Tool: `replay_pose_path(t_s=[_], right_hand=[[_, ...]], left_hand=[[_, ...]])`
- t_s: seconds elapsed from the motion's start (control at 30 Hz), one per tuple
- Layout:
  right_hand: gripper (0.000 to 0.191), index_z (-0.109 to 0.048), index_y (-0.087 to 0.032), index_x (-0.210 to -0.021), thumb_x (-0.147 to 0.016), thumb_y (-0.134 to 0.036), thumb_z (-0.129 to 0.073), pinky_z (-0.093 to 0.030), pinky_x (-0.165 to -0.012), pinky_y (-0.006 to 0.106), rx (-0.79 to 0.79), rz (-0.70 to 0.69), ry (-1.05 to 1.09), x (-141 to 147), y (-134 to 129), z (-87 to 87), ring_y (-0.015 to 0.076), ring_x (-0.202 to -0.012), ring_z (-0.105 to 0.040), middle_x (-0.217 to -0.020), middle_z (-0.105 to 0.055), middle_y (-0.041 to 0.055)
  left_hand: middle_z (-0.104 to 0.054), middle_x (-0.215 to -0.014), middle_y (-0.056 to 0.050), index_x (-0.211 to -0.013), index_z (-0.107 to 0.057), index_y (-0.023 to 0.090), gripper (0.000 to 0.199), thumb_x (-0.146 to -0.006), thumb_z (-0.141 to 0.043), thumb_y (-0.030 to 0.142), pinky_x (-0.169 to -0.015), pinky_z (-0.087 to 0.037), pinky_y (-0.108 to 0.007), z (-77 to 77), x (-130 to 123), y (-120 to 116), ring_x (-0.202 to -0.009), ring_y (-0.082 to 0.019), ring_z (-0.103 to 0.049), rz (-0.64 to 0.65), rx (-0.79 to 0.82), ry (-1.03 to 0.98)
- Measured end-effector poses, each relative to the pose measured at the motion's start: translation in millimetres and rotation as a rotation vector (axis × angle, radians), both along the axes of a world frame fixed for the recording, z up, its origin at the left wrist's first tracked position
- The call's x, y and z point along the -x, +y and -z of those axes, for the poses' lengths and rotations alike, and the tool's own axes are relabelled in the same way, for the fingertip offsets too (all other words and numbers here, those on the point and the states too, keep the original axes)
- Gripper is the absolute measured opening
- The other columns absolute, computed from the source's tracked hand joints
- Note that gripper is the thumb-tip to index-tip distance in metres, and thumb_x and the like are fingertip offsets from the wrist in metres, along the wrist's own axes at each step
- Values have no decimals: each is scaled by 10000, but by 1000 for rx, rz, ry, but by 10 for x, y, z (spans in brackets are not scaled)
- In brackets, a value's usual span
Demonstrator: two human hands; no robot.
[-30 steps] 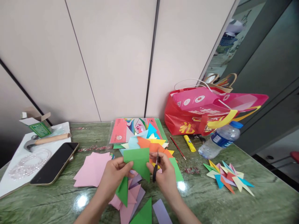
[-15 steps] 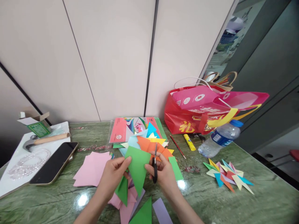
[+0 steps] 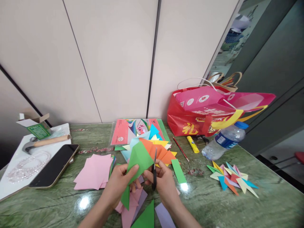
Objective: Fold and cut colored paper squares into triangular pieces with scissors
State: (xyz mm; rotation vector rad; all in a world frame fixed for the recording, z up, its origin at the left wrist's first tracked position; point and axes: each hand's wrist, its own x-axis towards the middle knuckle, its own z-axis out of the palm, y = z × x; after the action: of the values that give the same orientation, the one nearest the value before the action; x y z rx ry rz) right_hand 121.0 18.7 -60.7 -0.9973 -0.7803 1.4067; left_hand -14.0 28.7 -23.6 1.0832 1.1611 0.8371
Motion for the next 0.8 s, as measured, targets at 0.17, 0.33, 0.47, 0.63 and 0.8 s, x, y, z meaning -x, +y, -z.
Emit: replay_pose_path(t_s=[0.17,0.33,0.47,0.63,0.8], right_hand=[[425,-598,-169,-851,-513,-305,-818,-435,-565,218,-47,-179,-80,2,-27,0,126,-625,-562,-684,-627,-9],[421,-613,-150,-888,-566,-355,-790,-404,-570,220,-49,-479,-58,-11,-70,-18,115,-610,-536,-669,-613,-8],[496,-592,-130,-892,-512,-351,-821,-413,-589,244,-30,-579,-35,-20,-73,0,120,-603,-543,-694,-627,14],[507,-573,-118,-909,-536,-363,-812,-407,-612,255,-25,-596,-39,-30,-69,-2,126,-639,-544,-730,-619,31],[525,-557,-123,-940,-557,-390,-799,-379,-612,236,-39,-616,-8,-48,-65,-40,113,-648,-527,-712,-571,0]], left_hand=[[-642,-494,-24,-566,-600,119,332,-738,-613,403,-417,-366,-194,-118,207,99,-369,-75,-465,-66,-102,-2],[-603,-413,-11,-617,-637,116,323,-726,-618,419,-347,-347,-184,-280,304,77,-333,-87,-465,-73,-78,9],[-573,-373,7,-626,-663,107,310,-702,-646,407,-333,-330,-164,-278,298,58,-314,-72,-458,12,-59,66],[-610,-402,-8,-645,-666,108,276,-682,-663,382,-326,-371,-175,-235,276,64,-325,-91,-493,94,-20,112],[-627,-407,-15,-630,-640,116,274,-694,-644,383,-312,-382,-174,-244,274,59,-310,-97,-508,172,-10,100]])
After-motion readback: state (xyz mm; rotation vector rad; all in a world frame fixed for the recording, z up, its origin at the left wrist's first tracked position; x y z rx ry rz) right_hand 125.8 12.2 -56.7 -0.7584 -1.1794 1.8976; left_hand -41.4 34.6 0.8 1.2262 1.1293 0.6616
